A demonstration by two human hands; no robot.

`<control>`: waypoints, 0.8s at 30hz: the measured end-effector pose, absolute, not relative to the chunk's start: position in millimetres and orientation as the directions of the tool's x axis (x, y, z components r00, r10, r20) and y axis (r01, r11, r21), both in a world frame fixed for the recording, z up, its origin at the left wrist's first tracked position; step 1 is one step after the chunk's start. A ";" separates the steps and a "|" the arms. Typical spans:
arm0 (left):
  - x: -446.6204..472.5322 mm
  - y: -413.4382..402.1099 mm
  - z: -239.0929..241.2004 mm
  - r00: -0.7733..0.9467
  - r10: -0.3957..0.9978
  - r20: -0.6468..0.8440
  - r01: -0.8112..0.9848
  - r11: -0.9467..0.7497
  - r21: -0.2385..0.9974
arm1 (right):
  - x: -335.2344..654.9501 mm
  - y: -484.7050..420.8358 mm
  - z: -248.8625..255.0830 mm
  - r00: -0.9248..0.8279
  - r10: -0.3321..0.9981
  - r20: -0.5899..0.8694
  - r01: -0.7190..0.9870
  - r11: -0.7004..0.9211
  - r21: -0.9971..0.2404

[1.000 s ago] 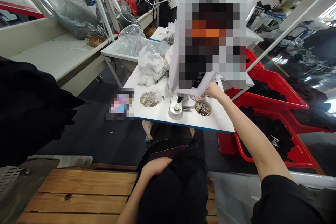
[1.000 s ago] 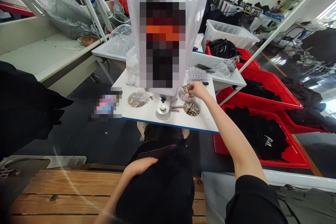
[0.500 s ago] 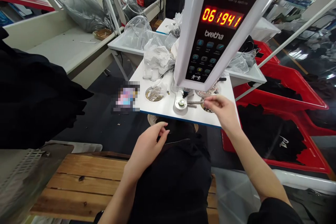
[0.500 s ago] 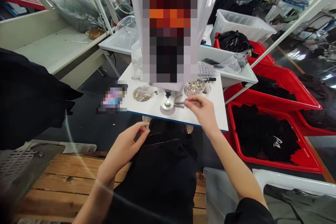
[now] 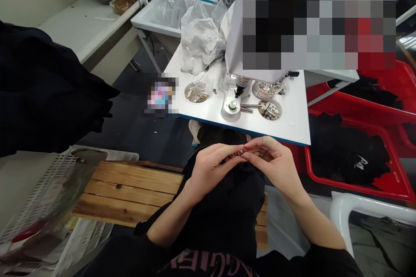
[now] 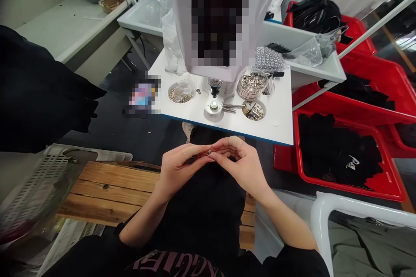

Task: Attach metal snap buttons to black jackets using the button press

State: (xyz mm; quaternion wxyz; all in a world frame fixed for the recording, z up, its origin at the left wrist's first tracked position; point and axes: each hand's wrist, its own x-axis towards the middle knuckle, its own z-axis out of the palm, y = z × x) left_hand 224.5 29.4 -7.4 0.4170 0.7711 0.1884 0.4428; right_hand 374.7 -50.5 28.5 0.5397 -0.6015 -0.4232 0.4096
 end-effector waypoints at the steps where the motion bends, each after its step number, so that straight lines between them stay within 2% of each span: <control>1: 224.4 29.3 -7.7 0.524 0.663 0.534 -0.084 -0.584 0.807 | 374.3 -50.8 29.1 0.296 0.954 -0.040 0.067 -0.063 -0.996; 5: 224.6 28.3 -9.7 0.460 0.693 0.555 -0.091 -0.585 0.806 | 372.9 -50.8 31.7 0.295 0.955 -0.027 0.104 -0.061 -0.993; 12: 224.0 27.7 -14.9 0.431 0.707 0.560 -0.033 -0.608 0.793 | 374.6 -47.7 31.5 0.207 0.976 0.064 0.362 -0.016 -0.932; 19: 225.0 30.6 -19.7 0.437 0.705 0.558 0.025 -0.630 0.776 | 375.6 -40.3 27.7 0.178 0.982 0.060 0.415 -0.020 -0.909; 24: 231.9 32.6 -30.0 0.423 0.769 0.479 0.028 -0.539 0.842 | 372.7 -33.5 17.6 0.240 0.969 0.065 0.450 -0.052 -0.892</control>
